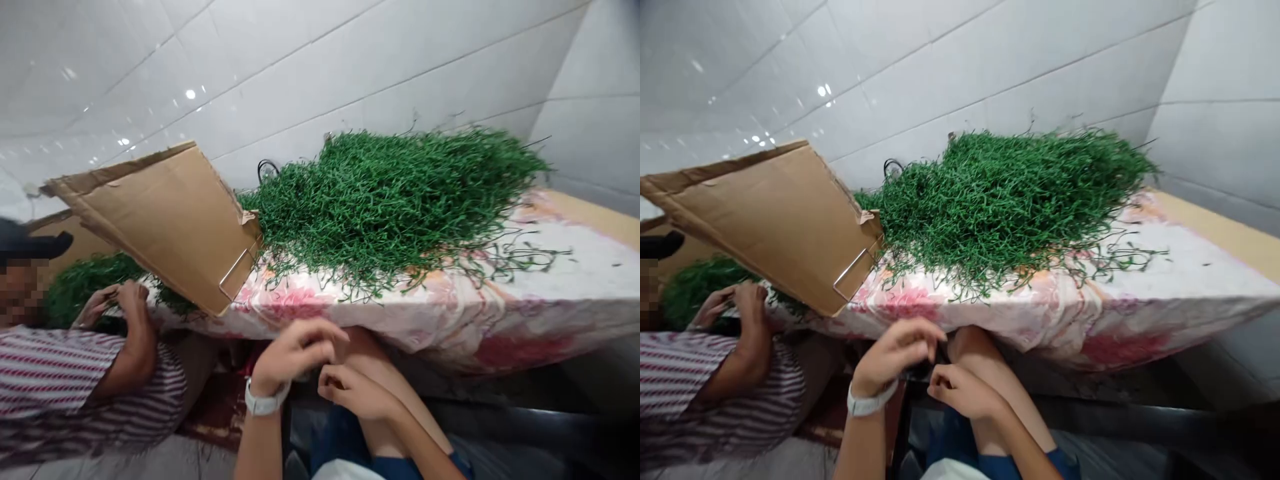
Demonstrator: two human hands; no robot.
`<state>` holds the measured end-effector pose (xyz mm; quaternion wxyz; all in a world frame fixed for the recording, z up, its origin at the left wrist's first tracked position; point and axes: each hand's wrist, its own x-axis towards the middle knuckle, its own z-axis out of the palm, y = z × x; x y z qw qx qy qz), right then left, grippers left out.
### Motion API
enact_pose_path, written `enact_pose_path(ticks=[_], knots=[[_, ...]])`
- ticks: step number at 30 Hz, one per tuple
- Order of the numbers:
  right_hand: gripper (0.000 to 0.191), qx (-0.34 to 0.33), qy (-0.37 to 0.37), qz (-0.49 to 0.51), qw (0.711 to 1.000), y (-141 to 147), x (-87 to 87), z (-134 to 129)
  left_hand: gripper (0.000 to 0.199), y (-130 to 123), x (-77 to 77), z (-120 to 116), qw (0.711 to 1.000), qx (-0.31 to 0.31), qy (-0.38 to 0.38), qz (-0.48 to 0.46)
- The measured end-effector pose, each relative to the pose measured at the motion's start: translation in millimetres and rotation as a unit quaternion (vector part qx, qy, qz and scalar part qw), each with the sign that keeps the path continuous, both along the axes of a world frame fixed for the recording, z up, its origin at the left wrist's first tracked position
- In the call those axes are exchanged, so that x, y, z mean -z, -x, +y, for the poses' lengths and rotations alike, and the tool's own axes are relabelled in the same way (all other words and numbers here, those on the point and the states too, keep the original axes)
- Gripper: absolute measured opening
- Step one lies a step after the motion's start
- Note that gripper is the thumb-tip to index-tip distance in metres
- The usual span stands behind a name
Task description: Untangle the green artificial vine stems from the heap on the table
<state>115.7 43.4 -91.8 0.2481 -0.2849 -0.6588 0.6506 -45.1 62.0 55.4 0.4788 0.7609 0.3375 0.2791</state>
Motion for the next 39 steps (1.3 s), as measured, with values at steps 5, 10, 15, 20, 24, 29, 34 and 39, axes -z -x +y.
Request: enact_pose_path(ticks=[5,10,15,20,24,29,34,39], knots=[[0.036,-0.022,0.01,-0.03,0.999,-5,6.0,1,0.027,11,-15.7,70,0.891,-0.315,-0.237,0.224],[0.032,-0.01,-0.016,-0.041,0.999,-7,9.1,-1,0.044,26,-23.0,137,0.831,-0.378,-0.291,0.287],[0.028,0.002,-0.065,-0.068,0.996,-11,6.1,-2,0.033,35,-42.6,164,0.819,-0.359,-0.295,0.337],[0.023,0.001,-0.093,-0.091,0.991,-14,-1.7,-2,0.013,43,-61.2,165,0.814,-0.356,-0.32,0.328],[0.022,-0.009,-0.114,-0.104,0.988,-13,-3.3,-3,0.012,42,-94.4,166,0.801,-0.392,-0.417,0.177],[0.023,-0.012,-0.141,-0.119,0.983,-11,1.6,-4,0.009,35,-150.9,167,0.769,-0.418,-0.48,0.054],[0.024,-0.007,-0.155,-0.129,0.979,-12,3.3,-6,0.021,28,-179.6,148,0.745,-0.427,-0.512,-0.017],[0.024,-0.007,-0.158,-0.133,0.978,-12,6.1,-7,0.024,21,-173.5,132,0.743,-0.427,-0.515,-0.013]])
